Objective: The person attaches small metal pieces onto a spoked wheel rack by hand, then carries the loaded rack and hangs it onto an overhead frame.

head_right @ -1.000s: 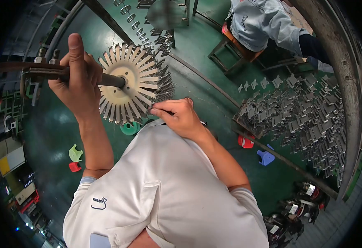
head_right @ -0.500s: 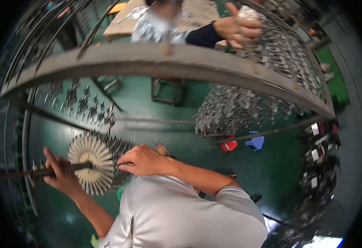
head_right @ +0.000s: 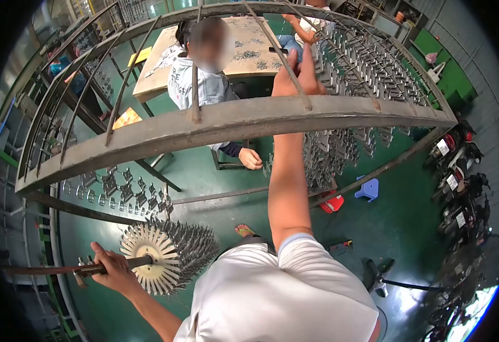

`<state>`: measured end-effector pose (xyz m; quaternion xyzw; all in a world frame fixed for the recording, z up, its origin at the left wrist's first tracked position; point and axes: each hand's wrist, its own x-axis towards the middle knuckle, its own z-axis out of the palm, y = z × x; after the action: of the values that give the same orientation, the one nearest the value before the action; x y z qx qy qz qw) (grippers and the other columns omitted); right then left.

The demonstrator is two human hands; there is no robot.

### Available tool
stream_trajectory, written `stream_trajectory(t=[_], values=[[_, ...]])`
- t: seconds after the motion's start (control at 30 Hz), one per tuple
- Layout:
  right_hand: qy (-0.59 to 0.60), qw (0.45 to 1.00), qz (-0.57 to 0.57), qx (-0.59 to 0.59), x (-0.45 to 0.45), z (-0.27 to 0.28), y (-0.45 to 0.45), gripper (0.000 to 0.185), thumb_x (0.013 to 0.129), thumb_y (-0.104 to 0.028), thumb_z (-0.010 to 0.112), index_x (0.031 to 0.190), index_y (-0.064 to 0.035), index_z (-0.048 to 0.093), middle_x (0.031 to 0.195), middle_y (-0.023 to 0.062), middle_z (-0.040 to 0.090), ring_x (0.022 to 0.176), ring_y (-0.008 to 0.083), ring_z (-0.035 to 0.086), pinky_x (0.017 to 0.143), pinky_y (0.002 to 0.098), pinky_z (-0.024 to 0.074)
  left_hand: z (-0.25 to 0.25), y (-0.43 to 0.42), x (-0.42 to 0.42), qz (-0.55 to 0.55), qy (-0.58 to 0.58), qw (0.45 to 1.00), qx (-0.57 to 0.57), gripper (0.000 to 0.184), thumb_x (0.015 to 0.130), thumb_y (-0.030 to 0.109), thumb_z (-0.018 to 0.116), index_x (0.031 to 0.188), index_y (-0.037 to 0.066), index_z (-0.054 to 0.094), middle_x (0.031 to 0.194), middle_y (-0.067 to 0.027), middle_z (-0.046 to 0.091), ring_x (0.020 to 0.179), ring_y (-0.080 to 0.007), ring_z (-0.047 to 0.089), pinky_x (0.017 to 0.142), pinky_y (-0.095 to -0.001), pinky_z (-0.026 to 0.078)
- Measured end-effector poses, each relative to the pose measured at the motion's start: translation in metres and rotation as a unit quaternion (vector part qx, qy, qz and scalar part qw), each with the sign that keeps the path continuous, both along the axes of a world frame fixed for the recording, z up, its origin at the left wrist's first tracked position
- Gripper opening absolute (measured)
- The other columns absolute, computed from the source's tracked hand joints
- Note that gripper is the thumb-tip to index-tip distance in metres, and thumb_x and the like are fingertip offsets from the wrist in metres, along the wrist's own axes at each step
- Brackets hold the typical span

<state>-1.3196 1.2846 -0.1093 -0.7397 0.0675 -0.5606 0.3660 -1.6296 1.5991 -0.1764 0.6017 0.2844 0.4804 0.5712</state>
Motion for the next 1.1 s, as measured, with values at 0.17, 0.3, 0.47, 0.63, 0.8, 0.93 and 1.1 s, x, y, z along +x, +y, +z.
stream_trajectory(t=[0.17,0.3,0.47,0.63,0.8,0.93,1.1], values=[[-0.056,0.997,-0.061,-0.004,0.034,0.007,-0.012,0.039,0.097,-0.024,0.064,0.126,0.0019,0.064,0.063,0.0089,0.07,0.041,0.0154,0.061,0.045,0.0291,0.0497,-0.006,0.005,0.002,-0.016,-0.005,1.0,0.003,0.051,0.102,0.029,0.062,0.06,0.011,0.038,0.049,0.0049,0.035,0.038,-0.0023,0.029,0.038,-0.0227,0.019],[-0.08,0.995,-0.053,0.002,0.042,0.008,-0.014,0.036,0.097,-0.021,0.063,0.122,0.0054,0.066,0.064,0.0116,0.07,0.042,0.0156,0.062,0.038,0.0292,0.0466,-0.015,0.015,0.004,-0.019,-0.012,1.0,0.007,0.053,0.102,0.029,0.062,0.059,0.011,0.038,0.048,0.0045,0.035,0.038,-0.0028,0.03,0.038,-0.0229,0.019],[-0.122,0.992,-0.032,0.025,0.046,0.013,-0.014,0.03,0.097,-0.016,0.064,0.112,0.009,0.069,0.067,0.0148,0.071,0.042,0.0159,0.062,0.038,0.0288,0.0464,-0.015,0.024,0.009,-0.01,0.005,1.0,0.002,0.055,0.101,0.03,0.063,0.057,0.012,0.037,0.047,0.0043,0.035,0.038,-0.0031,0.03,0.037,-0.0231,0.019],[-0.125,0.99,-0.034,0.058,0.055,0.014,-0.014,0.028,0.096,-0.015,0.065,0.108,0.0095,0.07,0.067,0.0142,0.071,0.04,0.016,0.059,0.037,0.0283,0.0426,-0.017,0.031,0.013,-0.012,0.002,1.0,0.004,0.054,0.101,0.031,0.064,0.058,0.011,0.038,0.048,0.0045,0.035,0.038,-0.0028,0.029,0.037,-0.0231,0.018],[-0.151,0.986,-0.029,0.061,0.063,0.014,-0.014,0.028,0.096,-0.015,0.065,0.107,0.0102,0.069,0.067,0.0131,0.071,0.04,0.0152,0.059,0.037,0.0283,0.0425,-0.022,0.039,0.012,-0.013,-0.001,1.0,-0.001,0.053,0.101,0.03,0.064,0.058,0.011,0.039,0.048,0.0047,0.035,0.038,-0.0025,0.029,0.037,-0.0229,0.018],[-0.14,0.986,0.028,0.084,0.055,0.023,-0.003,0.026,0.096,-0.014,0.064,0.105,0.0108,0.069,0.067,0.0132,0.07,0.04,0.0147,0.059,0.037,0.0276,0.0416,-0.028,0.043,0.013,-0.015,-0.008,1.0,0.021,0.051,0.102,0.027,0.063,0.059,0.012,0.039,0.047,0.0054,0.035,0.037,-0.0017,0.028,0.037,-0.0236,0.017],[-0.125,0.964,0.183,0.15,0.033,0.03,0.024,0.022,0.094,-0.011,0.067,0.103,0.0098,0.068,0.066,0.0132,0.069,0.04,0.0136,0.056,0.037,0.0264,0.0375,-0.025,0.042,0.013,-0.016,0.003,1.0,0.021,0.052,0.102,0.027,0.062,0.058,0.012,0.04,0.048,0.0041,0.037,0.04,-0.003,0.031,0.04,-0.0227,0.02]])
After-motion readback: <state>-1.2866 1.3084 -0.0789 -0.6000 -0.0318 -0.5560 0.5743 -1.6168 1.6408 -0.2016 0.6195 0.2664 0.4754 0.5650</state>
